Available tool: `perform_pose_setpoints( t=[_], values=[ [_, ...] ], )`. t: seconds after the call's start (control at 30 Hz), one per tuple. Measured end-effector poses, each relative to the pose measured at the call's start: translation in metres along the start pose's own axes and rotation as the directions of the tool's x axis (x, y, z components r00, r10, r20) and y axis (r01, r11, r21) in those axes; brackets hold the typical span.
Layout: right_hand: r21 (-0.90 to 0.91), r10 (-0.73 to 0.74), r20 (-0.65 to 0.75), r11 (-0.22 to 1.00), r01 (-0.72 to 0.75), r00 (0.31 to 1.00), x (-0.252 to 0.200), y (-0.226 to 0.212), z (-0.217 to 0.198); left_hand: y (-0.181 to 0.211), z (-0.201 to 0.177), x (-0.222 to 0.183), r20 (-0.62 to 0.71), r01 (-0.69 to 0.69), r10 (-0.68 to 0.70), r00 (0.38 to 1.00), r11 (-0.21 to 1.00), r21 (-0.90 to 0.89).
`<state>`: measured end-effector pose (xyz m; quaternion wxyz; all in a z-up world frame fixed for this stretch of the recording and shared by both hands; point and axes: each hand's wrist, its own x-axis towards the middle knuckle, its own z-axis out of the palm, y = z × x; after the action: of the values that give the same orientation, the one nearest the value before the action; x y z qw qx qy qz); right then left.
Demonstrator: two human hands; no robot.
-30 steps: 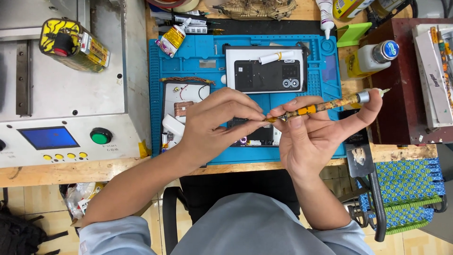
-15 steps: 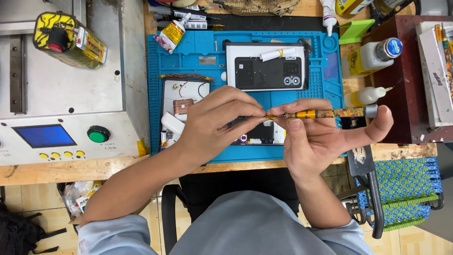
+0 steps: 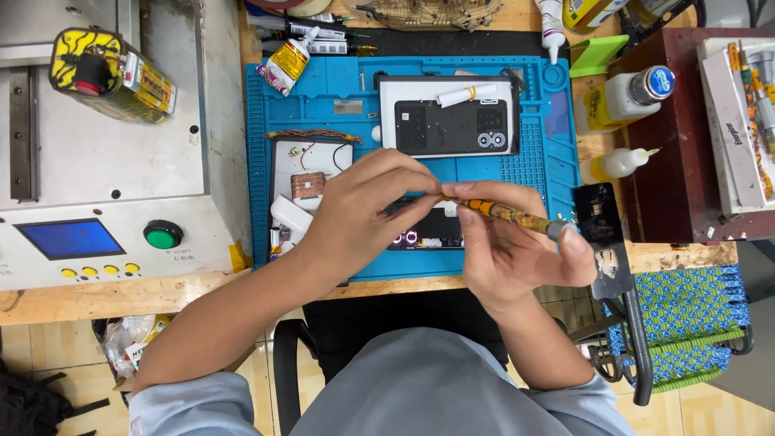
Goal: Disassembling a mobile phone by removing screws and internal components at a repair bench.
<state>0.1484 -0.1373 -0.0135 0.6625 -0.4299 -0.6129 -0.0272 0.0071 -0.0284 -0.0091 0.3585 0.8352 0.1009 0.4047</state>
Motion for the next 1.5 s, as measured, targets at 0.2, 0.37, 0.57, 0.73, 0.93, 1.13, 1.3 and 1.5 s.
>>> perform_pose_setpoints(
  t=[0.2, 0.37, 0.57, 0.73, 0.93, 1.13, 1.3, 1.5],
  values=[
    [0.023, 0.133, -0.038, 0.991, -0.132, 0.99, -0.002, -0.001, 0.0, 0.003, -0.003, 0.002, 0.073, 0.094, -0.095, 0.993, 0.995, 0.014],
    [0.057, 0.289, 0.039, 0.955, -0.291, 0.957, -0.014, 0.018, -0.015, -0.01, -0.025, 0.005, 0.155, 0.172, -0.205, 0.966, 0.964, 0.201],
    [0.08, 0.429, 0.265, 0.883, -0.463, 0.864, -0.035, 0.033, -0.018, -0.013, -0.036, 0.005, 0.027, 0.247, -0.275, 0.961, 0.901, 0.356],
    [0.095, 0.396, 0.302, 0.892, -0.441, 0.867, -0.036, 0.04, -0.014, -0.012, -0.034, 0.007, 0.017, 0.307, -0.335, 0.942, 0.883, 0.356],
    [0.078, 0.403, 0.354, 0.886, -0.456, 0.844, -0.039, 0.043, -0.014, -0.016, -0.031, 0.005, 0.025, 0.323, -0.356, 0.934, 0.872, 0.369],
    [0.071, 0.382, 0.391, 0.895, -0.441, 0.838, -0.042, 0.047, -0.016, -0.017, -0.03, 0.005, 0.026, 0.333, -0.367, 0.93, 0.869, 0.366],
    [-0.014, 0.316, 0.497, 0.934, -0.357, 0.808, -0.05, 0.053, -0.027, -0.018, -0.031, 0.004, 0.004, 0.352, -0.382, 0.924, 0.856, 0.378],
    [-0.315, 0.149, 0.434, 0.949, -0.006, 0.888, -0.047, 0.058, -0.027, -0.031, -0.034, 0.002, -0.069, 0.361, -0.365, 0.928, 0.844, 0.397]
  ],
)
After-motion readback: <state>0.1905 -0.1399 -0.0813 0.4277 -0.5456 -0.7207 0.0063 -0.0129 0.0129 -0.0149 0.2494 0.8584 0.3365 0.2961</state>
